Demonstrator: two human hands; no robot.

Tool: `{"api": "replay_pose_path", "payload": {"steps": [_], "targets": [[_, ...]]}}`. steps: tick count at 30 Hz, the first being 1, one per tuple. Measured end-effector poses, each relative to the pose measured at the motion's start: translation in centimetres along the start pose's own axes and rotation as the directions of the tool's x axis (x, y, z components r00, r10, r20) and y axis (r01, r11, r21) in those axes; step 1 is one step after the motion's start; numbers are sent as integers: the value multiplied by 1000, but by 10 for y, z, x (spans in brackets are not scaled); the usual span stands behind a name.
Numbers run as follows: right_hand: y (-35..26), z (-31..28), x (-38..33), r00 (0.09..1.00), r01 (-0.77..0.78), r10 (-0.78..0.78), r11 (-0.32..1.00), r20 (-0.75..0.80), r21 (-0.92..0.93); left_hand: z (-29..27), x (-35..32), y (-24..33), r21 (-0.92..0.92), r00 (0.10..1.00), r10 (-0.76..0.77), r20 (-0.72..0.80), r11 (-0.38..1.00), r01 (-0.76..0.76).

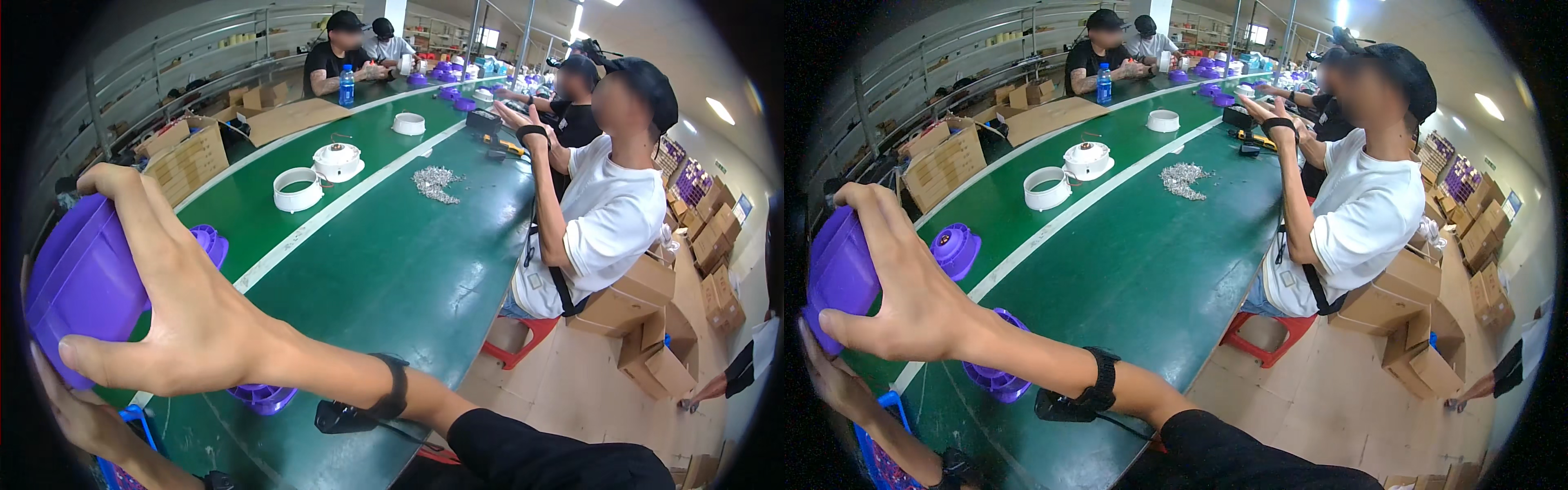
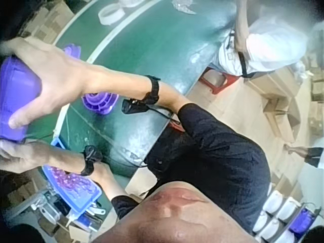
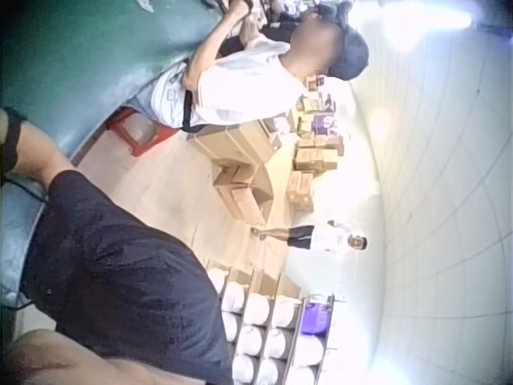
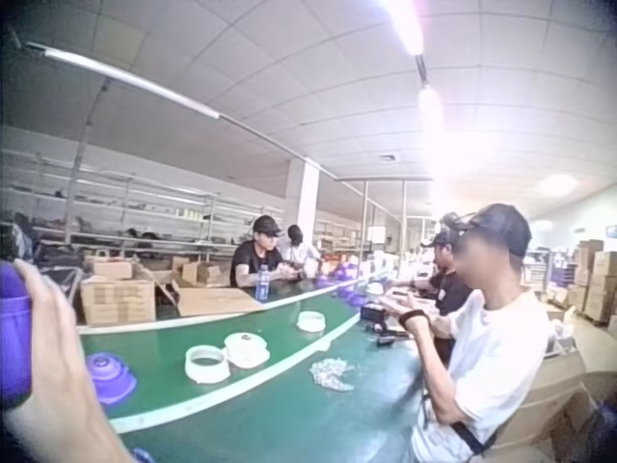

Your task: The person assembles small electric fans by hand at a green workbench. They pick up white and purple plastic fan components, connect red and black wires to the internal motor, and fit the parts together. The person handles the components one at a time, inspecting the wiring and casing before placing the assembled units on the table.

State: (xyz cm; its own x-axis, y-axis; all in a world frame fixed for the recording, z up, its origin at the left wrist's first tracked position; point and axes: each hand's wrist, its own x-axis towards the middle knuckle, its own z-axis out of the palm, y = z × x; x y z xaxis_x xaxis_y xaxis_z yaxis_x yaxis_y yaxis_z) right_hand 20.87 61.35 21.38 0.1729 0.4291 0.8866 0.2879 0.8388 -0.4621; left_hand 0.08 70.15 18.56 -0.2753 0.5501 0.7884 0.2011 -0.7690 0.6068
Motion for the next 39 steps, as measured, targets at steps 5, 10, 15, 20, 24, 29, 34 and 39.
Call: {"api": "replay_pose_path", "payload": {"steps": [5, 10, 15, 20, 24, 29, 34, 39], "targets": [[-6, 2, 0, 998, -49, 48, 999, -51, -17, 35, -8, 42, -60, 850, 403, 338, 911, -408], [-5, 4, 1, 999, 17, -17, 1000, -41, -23, 31, -1, 48, -125, 820, 382, 427, 923, -365], [2, 0, 3, 995, 90, -90, 996, -32, 17, 14, 1, 27, -205, 788, 397, 471, 918, -339], [2, 6, 3, 989, 127, -122, 991, -82, 50, -30, 11, -18, -125, 912, 192, 363, 980, -156], [-3, 11, 3, 999, 32, -23, 976, -47, 217, -34, 13, -46, -111, 959, 129, 253, 988, -104], [-12, 1, 8, 994, -103, 75, 891, 79, 442, -21, 8, -36, -122, 980, 105, 167, 989, -85], [-9, -2, 10, 989, -137, 146, 908, 6, 397, -8, 9, -23, -255, 931, 115, 347, 967, -24], [9, 5, 7, 991, 19, -11, 998, -137, 59, 9, 13, -11, -234, 875, 113, 470, 972, 0]]}}
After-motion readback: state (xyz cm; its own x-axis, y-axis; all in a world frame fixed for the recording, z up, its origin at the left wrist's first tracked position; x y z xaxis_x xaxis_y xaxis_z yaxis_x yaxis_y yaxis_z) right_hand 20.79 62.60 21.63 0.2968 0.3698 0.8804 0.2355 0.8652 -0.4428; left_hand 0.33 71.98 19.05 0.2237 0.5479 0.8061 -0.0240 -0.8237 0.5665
